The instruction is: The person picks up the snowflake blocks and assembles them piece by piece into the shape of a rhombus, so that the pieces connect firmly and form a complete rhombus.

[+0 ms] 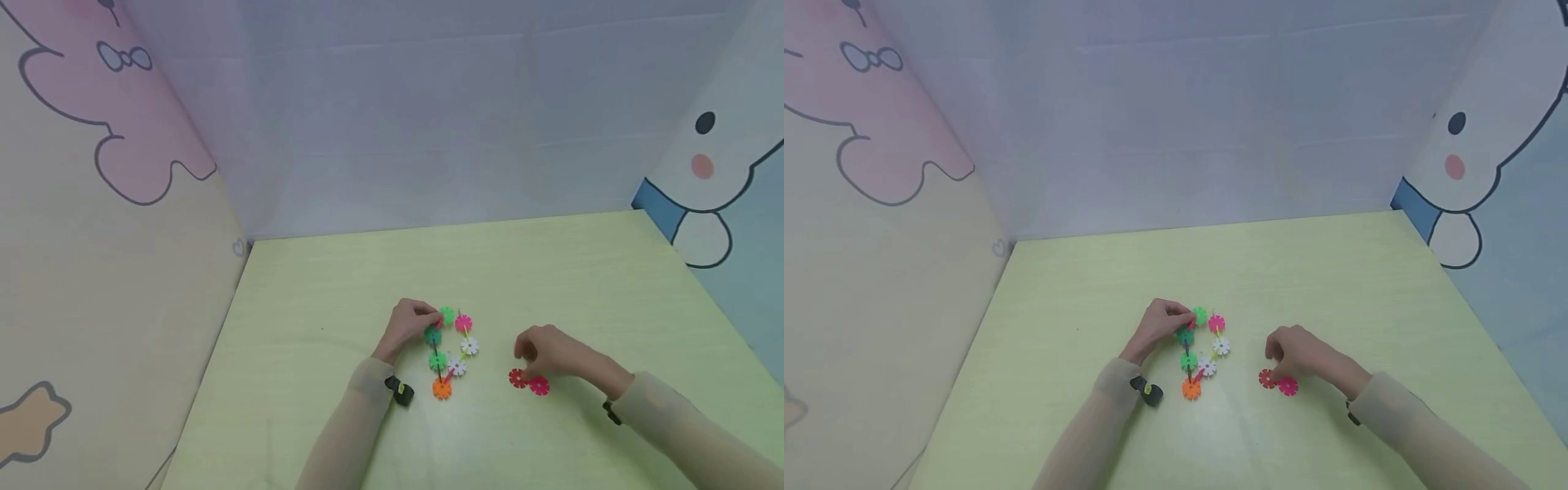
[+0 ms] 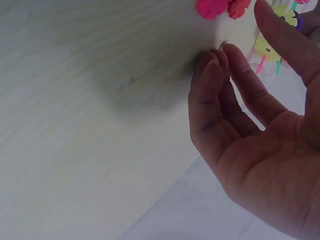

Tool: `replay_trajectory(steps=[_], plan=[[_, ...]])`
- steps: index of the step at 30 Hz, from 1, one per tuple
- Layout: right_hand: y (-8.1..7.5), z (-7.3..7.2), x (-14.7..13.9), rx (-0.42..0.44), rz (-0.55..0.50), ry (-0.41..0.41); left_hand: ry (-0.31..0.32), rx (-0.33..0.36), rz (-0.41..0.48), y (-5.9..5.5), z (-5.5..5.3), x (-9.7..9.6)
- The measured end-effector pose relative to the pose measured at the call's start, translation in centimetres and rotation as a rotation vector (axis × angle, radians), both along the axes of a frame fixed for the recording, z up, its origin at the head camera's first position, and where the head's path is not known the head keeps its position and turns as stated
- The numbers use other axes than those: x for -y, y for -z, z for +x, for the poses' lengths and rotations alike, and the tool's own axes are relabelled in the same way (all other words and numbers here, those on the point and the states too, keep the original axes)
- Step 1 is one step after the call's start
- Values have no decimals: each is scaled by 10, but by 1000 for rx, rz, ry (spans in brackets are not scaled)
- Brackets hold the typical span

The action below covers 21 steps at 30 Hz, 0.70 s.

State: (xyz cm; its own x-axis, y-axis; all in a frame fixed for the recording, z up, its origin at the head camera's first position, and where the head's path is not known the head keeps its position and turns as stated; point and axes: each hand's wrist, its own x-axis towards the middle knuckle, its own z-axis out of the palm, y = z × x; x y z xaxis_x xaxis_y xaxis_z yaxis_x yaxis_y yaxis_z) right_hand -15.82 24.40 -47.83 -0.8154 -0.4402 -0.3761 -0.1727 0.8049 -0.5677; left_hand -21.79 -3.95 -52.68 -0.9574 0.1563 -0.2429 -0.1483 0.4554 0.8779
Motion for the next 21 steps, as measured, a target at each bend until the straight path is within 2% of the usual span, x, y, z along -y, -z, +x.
replay_trajectory(steps=[3, 10, 21], plan=[[2, 5, 0, -12, -19, 13, -6, 17, 16, 1, 0, 2], [11, 12, 2, -91, -34, -13, -12, 40, 32, 4, -1, 5], [13, 8, 3, -70, -67, -25, 1, 41, 80, 5, 1, 10]])
